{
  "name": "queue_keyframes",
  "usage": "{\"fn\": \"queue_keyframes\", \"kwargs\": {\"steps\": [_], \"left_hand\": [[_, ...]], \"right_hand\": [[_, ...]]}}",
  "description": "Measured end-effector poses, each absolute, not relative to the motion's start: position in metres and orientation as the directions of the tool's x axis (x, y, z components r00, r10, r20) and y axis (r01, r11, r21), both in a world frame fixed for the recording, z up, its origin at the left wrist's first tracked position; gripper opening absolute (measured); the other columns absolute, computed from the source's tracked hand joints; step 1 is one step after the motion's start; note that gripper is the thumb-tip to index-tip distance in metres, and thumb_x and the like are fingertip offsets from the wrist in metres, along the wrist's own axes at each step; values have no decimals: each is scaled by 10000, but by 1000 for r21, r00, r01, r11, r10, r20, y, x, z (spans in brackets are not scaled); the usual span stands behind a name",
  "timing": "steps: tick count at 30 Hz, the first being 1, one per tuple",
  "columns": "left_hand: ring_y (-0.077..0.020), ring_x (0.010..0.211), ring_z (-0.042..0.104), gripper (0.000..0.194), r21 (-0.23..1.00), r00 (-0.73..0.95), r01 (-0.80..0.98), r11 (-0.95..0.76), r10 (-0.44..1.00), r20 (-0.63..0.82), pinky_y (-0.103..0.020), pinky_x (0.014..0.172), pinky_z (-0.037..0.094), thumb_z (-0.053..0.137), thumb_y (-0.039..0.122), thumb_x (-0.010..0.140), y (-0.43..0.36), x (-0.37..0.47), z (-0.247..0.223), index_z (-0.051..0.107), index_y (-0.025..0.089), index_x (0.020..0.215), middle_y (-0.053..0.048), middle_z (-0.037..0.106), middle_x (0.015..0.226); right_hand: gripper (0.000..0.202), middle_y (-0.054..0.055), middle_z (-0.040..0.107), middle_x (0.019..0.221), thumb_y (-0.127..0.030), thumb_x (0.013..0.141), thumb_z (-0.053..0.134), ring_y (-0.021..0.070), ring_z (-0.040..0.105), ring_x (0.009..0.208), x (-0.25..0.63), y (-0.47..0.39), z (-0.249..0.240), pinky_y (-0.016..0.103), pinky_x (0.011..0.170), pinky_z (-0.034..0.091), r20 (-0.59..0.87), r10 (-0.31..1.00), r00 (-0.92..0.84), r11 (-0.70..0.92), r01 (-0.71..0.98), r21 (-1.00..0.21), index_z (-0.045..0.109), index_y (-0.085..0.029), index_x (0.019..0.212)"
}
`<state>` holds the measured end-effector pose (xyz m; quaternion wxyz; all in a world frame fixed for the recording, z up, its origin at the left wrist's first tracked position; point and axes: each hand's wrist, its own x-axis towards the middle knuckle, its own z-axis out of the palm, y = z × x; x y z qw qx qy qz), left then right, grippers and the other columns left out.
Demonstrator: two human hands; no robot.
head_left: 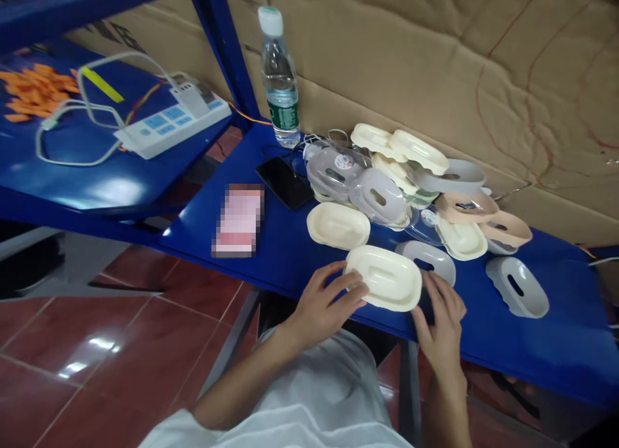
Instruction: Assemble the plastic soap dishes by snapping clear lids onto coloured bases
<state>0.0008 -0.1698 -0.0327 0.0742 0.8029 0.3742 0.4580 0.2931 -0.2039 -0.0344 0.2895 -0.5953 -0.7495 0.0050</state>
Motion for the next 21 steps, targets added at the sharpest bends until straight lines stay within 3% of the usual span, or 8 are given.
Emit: {"fn": "queue_keyframes", "kwargs": {"steps": [3, 7, 12, 17, 21], "left_hand": [[-232, 1164, 725, 160, 479, 351, 550, -684, 710, 611, -453, 1088, 593, 678, 238, 1066, -168, -3, -34, 709, 194, 1217, -71, 791, 1214], [-239, 1176, 723, 171, 439, 389, 586, -681, 712, 585, -427, 1067, 599, 693, 258, 1060, -167, -2, -35, 719, 192, 1215, -61, 797, 1212], [-245, 1185, 732, 196, 388, 404, 614, -687, 696, 594, -416, 1061, 602, 677, 259, 1069, -167, 1, -35, 714, 178, 1243, -69, 803, 1233], [-279, 1257, 706, 205, 360, 420, 631, -687, 693, 586, -404, 1017, 604, 700, 236, 1045, -164, 0, -37, 720, 190, 1244, -80, 806, 1214], [-282, 1263, 698, 204, 384, 462, 598, -703, 694, 552, -404, 1019, 580, 704, 224, 1039, -167, -5, -36, 720, 196, 1240, -80, 803, 1225]], "right_hand": [[489, 159, 617, 1571, -448, 1095, 578, 367, 588, 1437, 302, -192, -36, 613, 1201, 354, 427, 895, -128, 227, 955, -191, 582, -274, 1552], [304, 95, 773, 1345, -338, 1095, 619, 289, 737, 1226, 308, -180, -38, 592, 1214, 363, 491, 851, -188, 296, 943, -152, 707, -262, 1376], [280, 65, 829, 1072, -241, 972, 802, 265, 786, 994, 305, -179, -34, 528, 1085, 528, 669, 740, -68, 301, 923, -238, 766, -232, 1249], [293, 67, 817, 1031, -241, 953, 794, 295, 769, 965, 300, -182, -30, 540, 971, 590, 665, 747, 13, 326, 864, -383, 777, -260, 1245], [276, 91, 811, 1060, -311, 970, 761, 334, 764, 1006, 304, -186, -32, 549, 893, 614, 664, 728, 169, 254, 834, -491, 788, -251, 1238]]}}
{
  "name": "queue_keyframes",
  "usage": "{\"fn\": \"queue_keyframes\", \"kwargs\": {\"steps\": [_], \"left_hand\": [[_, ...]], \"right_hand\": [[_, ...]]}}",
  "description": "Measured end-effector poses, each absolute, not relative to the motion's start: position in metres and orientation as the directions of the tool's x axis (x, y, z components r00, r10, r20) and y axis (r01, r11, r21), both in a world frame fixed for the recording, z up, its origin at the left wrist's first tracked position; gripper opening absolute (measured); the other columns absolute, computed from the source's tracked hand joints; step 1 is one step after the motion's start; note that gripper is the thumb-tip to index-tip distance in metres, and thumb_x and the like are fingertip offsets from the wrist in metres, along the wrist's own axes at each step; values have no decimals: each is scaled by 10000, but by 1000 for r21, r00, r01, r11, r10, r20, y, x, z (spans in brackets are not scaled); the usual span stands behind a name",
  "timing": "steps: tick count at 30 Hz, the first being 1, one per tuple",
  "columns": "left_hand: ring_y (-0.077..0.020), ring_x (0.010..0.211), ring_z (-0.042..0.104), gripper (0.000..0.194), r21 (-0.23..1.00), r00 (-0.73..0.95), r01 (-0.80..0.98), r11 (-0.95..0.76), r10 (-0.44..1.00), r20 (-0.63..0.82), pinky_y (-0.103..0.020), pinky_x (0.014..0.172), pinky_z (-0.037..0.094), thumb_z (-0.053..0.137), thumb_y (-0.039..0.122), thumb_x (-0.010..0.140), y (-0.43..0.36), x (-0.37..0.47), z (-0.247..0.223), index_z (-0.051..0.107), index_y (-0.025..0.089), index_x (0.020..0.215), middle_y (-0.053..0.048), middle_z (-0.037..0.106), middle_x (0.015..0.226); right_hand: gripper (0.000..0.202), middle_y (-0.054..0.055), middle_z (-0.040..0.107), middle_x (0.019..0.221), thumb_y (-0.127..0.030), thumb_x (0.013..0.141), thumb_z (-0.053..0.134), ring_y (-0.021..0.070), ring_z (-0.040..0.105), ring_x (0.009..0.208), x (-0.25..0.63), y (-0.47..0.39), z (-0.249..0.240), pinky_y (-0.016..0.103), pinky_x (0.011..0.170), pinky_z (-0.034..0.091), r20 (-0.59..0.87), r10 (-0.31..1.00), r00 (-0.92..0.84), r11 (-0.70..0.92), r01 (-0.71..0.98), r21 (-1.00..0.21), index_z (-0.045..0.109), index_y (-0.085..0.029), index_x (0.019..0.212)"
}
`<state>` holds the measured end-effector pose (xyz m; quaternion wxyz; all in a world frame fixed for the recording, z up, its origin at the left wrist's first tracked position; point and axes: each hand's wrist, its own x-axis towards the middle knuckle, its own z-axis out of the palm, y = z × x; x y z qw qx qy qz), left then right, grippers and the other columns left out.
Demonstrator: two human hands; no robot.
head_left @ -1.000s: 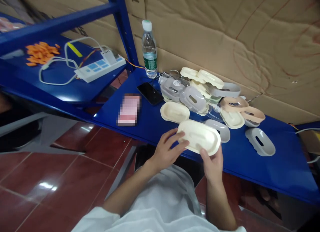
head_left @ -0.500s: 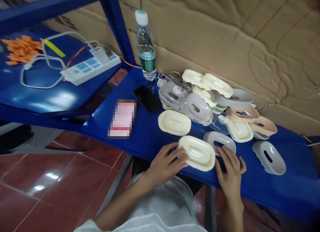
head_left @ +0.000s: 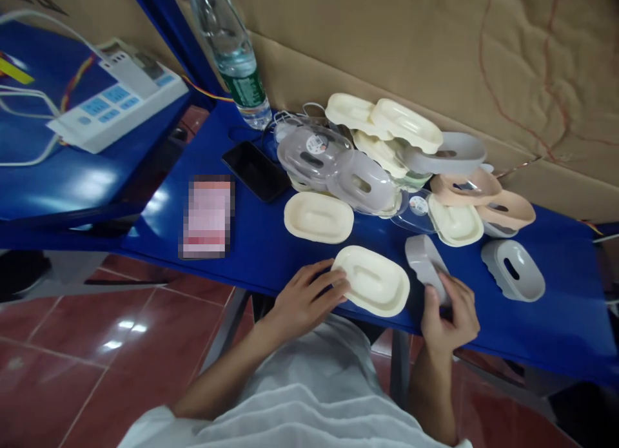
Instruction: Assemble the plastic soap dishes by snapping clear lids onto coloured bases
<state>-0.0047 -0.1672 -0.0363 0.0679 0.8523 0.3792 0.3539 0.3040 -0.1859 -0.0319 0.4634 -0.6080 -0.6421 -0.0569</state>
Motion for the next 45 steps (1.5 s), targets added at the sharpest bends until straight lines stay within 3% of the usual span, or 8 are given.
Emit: {"fn": "queue_keyframes", "kwargs": {"steps": [3, 7, 11, 18, 31, 36, 41, 45], "left_hand": [[-273, 1243, 708, 181, 372, 502, 624, -688, 717, 484, -417, 1032, 542, 707, 203, 1033, -174, -8, -36, 728, 222, 1212, -60, 808, 1216], [-257, 1209, 731, 277, 348, 484, 666, -660, 737, 471, -418, 1029, 542, 710, 255, 1045, -180, -11, -36, 688, 233, 1320, -113, 774, 1298], [-275, 1302, 709, 484, 381, 488, 661, -647, 756, 437, -421, 1024, 590, 665, 297, 1077, -182, -22, -34, 533, 211, 1535, -222, 634, 1509], [-310, 1373, 665, 573, 431, 468, 603, -671, 735, 490, -455, 1028, 635, 734, 288, 1032, -180, -35, -38, 510, 256, 1558, -211, 601, 1525], [-284, 1368, 668, 301, 344, 525, 613, -712, 692, 496, -447, 1125, 578, 730, 184, 1003, -169, -22, -38, 708, 250, 1296, -111, 725, 1425], [-299, 1335, 685, 263, 309, 513, 637, -706, 687, 514, -439, 1099, 574, 720, 208, 1014, -169, -19, -38, 727, 230, 1276, -110, 743, 1400], [-320, 1357, 653, 269, 413, 495, 577, -705, 704, 510, -472, 1097, 592, 740, 273, 1019, -168, -21, -36, 722, 209, 1279, -137, 707, 1428], [-307, 1344, 644, 304, 486, 480, 554, -676, 736, 477, -479, 1109, 607, 720, 258, 1030, -166, -14, -33, 695, 203, 1328, -151, 678, 1420]], "right_hand": [[325, 102, 807, 1093, -321, 989, 736, 343, 758, 1024, 305, -190, -33, 546, 904, 596, 701, 682, 210, 218, 856, -469, 772, -258, 1306], [427, 42, 819, 1033, -240, 950, 780, 310, 766, 977, 288, -197, -31, 528, 954, 546, 679, 734, -30, 366, 860, -357, 741, -333, 1365], [498, -1, 834, 1029, -172, 938, 790, 271, 777, 969, 257, -202, -26, 499, 995, 513, 628, 758, -178, 497, 780, -379, 717, -357, 1394], [445, -32, 841, 1081, -203, 940, 797, 244, 794, 988, 236, -206, -26, 484, 1067, 481, 522, 795, -309, 533, 768, -356, 738, -398, 1336], [530, 17, 787, 1335, -177, 1022, 702, 222, 741, 1243, 234, -199, -25, 519, 1257, 475, 344, 780, -523, 624, 686, -373, 629, -365, 1512], [572, 68, 704, 1476, -283, 1036, 683, 293, 666, 1381, 284, -147, 5, 554, 1210, 517, 405, 783, -472, 602, 738, -303, 548, -342, 1589], [791, 170, 331, 1781, -498, 1034, 679, 398, 293, 1662, 334, -74, 25, 674, 1325, 276, 252, 880, -404, 438, 893, -100, 350, -257, 1711], [857, 197, 299, 1789, -589, 1032, 651, 382, 310, 1659, 347, -52, 16, 697, 1321, 217, 196, 886, -421, 441, 895, -70, 279, -264, 1732]]}}
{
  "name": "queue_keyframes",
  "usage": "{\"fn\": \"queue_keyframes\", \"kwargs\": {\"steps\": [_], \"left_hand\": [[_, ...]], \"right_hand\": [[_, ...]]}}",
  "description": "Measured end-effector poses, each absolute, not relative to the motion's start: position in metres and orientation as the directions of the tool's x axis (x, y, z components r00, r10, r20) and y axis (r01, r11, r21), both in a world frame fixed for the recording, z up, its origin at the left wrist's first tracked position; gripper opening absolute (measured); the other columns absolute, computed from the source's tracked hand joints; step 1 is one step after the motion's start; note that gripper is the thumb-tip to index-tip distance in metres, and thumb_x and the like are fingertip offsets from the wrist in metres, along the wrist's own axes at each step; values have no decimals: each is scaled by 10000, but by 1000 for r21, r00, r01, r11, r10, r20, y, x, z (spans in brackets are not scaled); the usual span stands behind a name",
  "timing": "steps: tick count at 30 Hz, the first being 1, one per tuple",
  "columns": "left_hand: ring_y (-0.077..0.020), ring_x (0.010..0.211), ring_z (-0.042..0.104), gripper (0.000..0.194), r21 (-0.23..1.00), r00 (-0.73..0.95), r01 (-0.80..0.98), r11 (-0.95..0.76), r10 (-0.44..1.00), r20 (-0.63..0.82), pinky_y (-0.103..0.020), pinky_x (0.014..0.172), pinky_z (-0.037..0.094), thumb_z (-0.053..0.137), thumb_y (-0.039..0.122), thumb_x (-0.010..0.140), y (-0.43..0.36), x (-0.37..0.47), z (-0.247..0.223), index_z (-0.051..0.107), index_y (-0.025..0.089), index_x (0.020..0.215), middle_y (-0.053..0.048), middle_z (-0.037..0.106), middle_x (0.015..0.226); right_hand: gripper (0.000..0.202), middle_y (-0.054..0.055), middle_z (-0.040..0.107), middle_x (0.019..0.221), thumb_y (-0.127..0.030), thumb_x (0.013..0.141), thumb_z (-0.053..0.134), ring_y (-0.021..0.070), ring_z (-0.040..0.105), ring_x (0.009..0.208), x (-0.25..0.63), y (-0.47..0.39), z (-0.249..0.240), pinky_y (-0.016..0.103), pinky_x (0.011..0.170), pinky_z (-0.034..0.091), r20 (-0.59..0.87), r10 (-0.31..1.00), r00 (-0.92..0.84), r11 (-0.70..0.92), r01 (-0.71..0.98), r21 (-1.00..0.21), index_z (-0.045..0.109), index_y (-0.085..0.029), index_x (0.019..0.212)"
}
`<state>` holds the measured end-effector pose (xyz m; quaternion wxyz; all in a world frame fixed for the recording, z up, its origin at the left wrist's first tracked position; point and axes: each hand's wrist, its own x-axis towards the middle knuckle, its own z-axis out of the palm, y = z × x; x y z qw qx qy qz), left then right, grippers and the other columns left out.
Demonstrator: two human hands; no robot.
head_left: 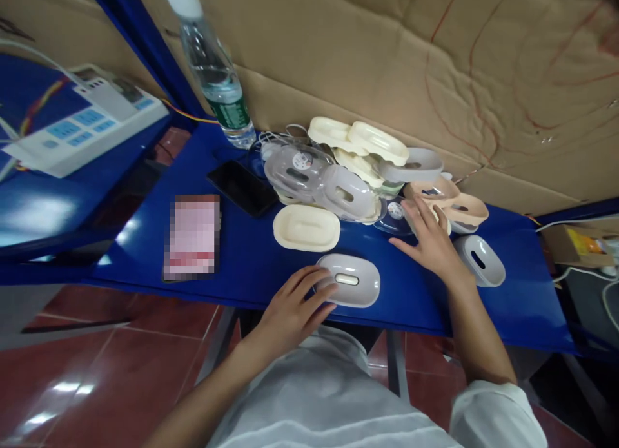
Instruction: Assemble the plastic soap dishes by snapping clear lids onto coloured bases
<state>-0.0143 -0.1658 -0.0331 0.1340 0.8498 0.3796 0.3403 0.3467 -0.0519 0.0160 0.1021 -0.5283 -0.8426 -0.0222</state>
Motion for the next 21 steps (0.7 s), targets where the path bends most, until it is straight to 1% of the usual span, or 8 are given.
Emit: {"fn": "queue_keyframes", "kwargs": {"steps": [2, 4, 6, 9, 11, 14, 17, 21], "left_hand": [[-312, 1369, 631, 345, 497, 452, 564, -659, 750, 482, -481, 1100, 616, 710, 251, 1034, -164, -6, -32, 669, 199, 1373, -178, 628, 1473], [-327, 1407, 613, 388, 501, 439, 572, -649, 759, 482, -499, 1109, 610, 705, 247, 1036, -160, 5, -29, 640, 195, 1415, -201, 579, 1521], [-335, 1426, 604, 437, 495, 455, 578, -648, 760, 463, -513, 1130, 595, 706, 257, 1038, -155, 15, -26, 607, 195, 1458, -207, 570, 1531], [-333, 1422, 613, 522, 477, 488, 588, -654, 757, 435, -495, 1133, 590, 713, 312, 1041, -146, 27, -22, 549, 201, 1525, -212, 583, 1527], [-342, 1420, 613, 601, 468, 478, 602, -647, 762, 437, -496, 1131, 586, 728, 346, 1033, -142, 31, -23, 502, 213, 1574, -220, 580, 1533], [-392, 1454, 574, 715, 415, 421, 659, -627, 766, 487, -540, 1136, 560, 775, 382, 998, -140, 33, -27, 454, 235, 1619, -249, 524, 1584], [-411, 1493, 530, 713, 357, 425, 676, -644, 737, 526, -551, 1160, 531, 785, 371, 990, -141, 32, -28, 466, 230, 1612, -266, 475, 1610], [-393, 1506, 524, 638, 385, 477, 662, -642, 758, 444, -547, 1179, 525, 736, 359, 1026, -141, 32, -24, 486, 219, 1596, -251, 479, 1617]], "right_hand": [[807, 183, 394, 1747, -580, 1036, 646, 371, 382, 1624, 349, -51, 8, 680, 1301, 265, 224, 879, -421, 451, 886, -103, 323, -284, 1713], [742, 174, 484, 1690, -554, 1032, 665, 372, 451, 1578, 351, -52, 2, 649, 1268, 340, 251, 876, -411, 455, 877, -154, 410, -280, 1673], [689, 170, 553, 1628, -541, 1013, 704, 371, 514, 1522, 351, -56, 2, 617, 1240, 402, 282, 870, -404, 469, 855, -221, 505, -267, 1613], [622, 147, 607, 1567, -532, 979, 759, 354, 567, 1466, 351, -66, 13, 591, 1231, 449, 333, 851, -406, 510, 788, -345, 604, -281, 1527], [568, 126, 598, 1577, -516, 982, 762, 335, 589, 1451, 349, -76, 25, 570, 1217, 488, 297, 853, -430, 521, 734, -435, 632, -306, 1494], [523, 102, 541, 1638, -490, 1009, 737, 309, 592, 1460, 342, -94, 39, 526, 1190, 541, 144, 831, -538, 525, 671, -524, 623, -332, 1495], [504, 100, 549, 1619, -462, 1012, 741, 311, 553, 1493, 331, -110, 41, 527, 1208, 539, 75, 777, -625, 568, 647, -509, 620, -325, 1482], [490, 146, 571, 1543, -454, 988, 773, 375, 472, 1558, 321, -120, 33, 619, 1232, 502, 79, 765, -639, 593, 652, -472, 622, -273, 1417]]}}
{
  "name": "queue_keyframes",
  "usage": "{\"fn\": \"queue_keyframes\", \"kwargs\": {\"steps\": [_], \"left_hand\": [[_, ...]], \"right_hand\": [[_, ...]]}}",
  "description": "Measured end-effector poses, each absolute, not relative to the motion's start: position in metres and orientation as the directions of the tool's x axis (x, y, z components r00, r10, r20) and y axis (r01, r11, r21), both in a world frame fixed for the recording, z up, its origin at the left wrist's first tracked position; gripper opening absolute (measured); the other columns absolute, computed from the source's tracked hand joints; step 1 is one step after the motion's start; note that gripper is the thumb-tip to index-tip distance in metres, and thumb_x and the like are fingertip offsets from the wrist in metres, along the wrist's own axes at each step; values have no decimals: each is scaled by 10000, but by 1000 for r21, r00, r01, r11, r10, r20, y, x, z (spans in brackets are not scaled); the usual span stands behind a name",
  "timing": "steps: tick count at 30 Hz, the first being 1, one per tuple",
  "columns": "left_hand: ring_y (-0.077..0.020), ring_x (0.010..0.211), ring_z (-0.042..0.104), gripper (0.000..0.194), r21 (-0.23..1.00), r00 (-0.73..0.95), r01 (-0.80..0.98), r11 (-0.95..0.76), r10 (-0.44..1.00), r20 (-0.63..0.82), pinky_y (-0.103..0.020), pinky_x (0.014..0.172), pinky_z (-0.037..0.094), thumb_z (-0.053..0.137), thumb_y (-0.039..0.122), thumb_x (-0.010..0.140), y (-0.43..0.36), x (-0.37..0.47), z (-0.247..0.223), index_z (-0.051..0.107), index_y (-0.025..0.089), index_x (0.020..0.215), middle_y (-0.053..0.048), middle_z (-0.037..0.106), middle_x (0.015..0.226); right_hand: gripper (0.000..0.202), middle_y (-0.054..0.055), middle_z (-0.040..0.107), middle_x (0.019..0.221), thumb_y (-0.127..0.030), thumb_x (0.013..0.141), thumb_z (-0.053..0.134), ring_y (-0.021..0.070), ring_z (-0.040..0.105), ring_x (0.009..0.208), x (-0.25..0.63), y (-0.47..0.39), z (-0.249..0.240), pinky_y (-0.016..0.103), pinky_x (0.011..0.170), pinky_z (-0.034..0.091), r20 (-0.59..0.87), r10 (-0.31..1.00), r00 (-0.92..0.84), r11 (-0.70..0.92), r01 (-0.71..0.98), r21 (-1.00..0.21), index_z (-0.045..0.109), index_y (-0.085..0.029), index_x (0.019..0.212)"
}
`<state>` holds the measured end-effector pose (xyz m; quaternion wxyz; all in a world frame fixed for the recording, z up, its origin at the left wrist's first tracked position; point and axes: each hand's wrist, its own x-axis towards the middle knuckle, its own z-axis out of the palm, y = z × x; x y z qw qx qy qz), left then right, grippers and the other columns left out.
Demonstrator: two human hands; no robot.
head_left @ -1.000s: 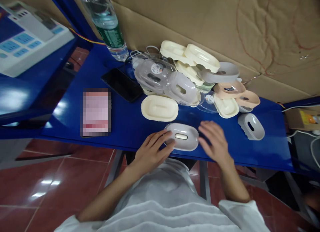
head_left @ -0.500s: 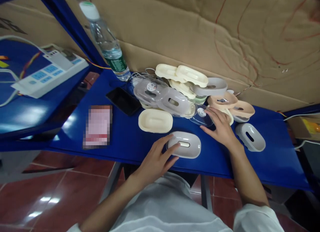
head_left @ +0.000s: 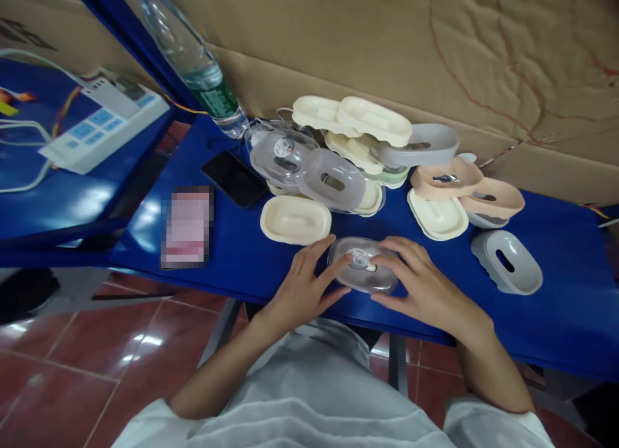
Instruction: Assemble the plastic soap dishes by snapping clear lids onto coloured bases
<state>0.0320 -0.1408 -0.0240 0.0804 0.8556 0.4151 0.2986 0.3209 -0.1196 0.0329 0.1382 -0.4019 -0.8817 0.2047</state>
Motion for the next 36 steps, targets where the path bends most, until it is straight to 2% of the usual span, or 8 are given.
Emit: {"fn": "queue_keyframes", "kwargs": {"steps": [3, 6, 9, 14, 18, 22, 27, 36], "left_hand": [[-384, 1510, 527, 600, 417, 518, 646, -639, 768, 377, -557, 1181, 534, 699, 328, 1049, -139, 33, -21, 481, 209, 1595, -245, 490, 1614], [-375, 1534, 505, 608, 451, 528, 616, -646, 763, 372, -561, 1202, 527, 697, 299, 1048, -137, 34, -22, 469, 210, 1605, -238, 493, 1611], [-375, 1562, 471, 622, 483, 506, 600, -637, 770, 387, -565, 1228, 508, 722, 263, 1027, -137, 33, -24, 481, 205, 1598, -236, 475, 1622], [-350, 1554, 484, 628, 505, 399, 602, -619, 781, 481, -538, 1228, 520, 748, 191, 999, -140, 29, -27, 511, 228, 1579, -205, 490, 1614], [-317, 1500, 547, 501, 443, 431, 589, -676, 726, 535, -482, 1213, 542, 745, 164, 997, -143, 25, -27, 609, 212, 1477, -180, 551, 1558], [-324, 1525, 530, 478, 436, 544, 510, -741, 671, 504, -476, 1211, 549, 745, 223, 1013, -133, 24, -23, 613, 200, 1472, -193, 518, 1605], [-351, 1558, 500, 581, 493, 571, 508, -706, 705, 422, -548, 1219, 542, 741, 245, 1020, -118, 21, -17, 531, 235, 1563, -206, 490, 1640], [-315, 1513, 554, 561, 608, 512, 460, -647, 753, 413, -502, 1223, 551, 775, 254, 996, -116, 20, -21, 580, 223, 1521, -191, 531, 1595]], "right_hand": [[470, 185, 519, 1552, -431, 1004, 750, 385, 420, 1603, 319, -121, 30, 614, 1227, 516, 62, 777, -626, 565, 651, -508, 589, -236, 1400], [601, 221, 396, 1671, -441, 1044, 691, 364, 439, 1597, 317, -120, 29, 569, 1221, 538, 27, 783, -621, 548, 668, -504, 472, -221, 1558], [758, 203, 293, 1772, -448, 1067, 650, 378, 332, 1653, 311, -115, 24, 604, 1267, 476, 43, 757, -652, 599, 667, -442, 303, -255, 1712], [937, 193, 305, 1785, -421, 1043, 692, 390, 238, 1684, 309, -106, 4, 631, 1292, 426, 180, 666, -723, 730, 584, -356, 129, -275, 1777], [975, 177, 423, 1727, -432, 990, 774, 412, 332, 1646, 326, -115, -11, 641, 1267, 465, 330, 605, -725, 795, 524, -305, 203, -289, 1767], [947, 187, 465, 1682, -427, 977, 792, 427, 390, 1614, 337, -123, -21, 660, 1235, 498, 402, 619, -674, 785, 526, -327, 269, -286, 1753], [909, 195, 467, 1657, -439, 1004, 753, 420, 374, 1622, 326, -120, -23, 662, 1226, 502, 373, 651, -661, 757, 532, -379, 260, -301, 1755], [882, 203, 490, 1632, -424, 1002, 754, 434, 377, 1614, 320, -122, -19, 665, 1204, 515, 275, 696, -663, 715, 606, -348, 293, -309, 1745]]}}
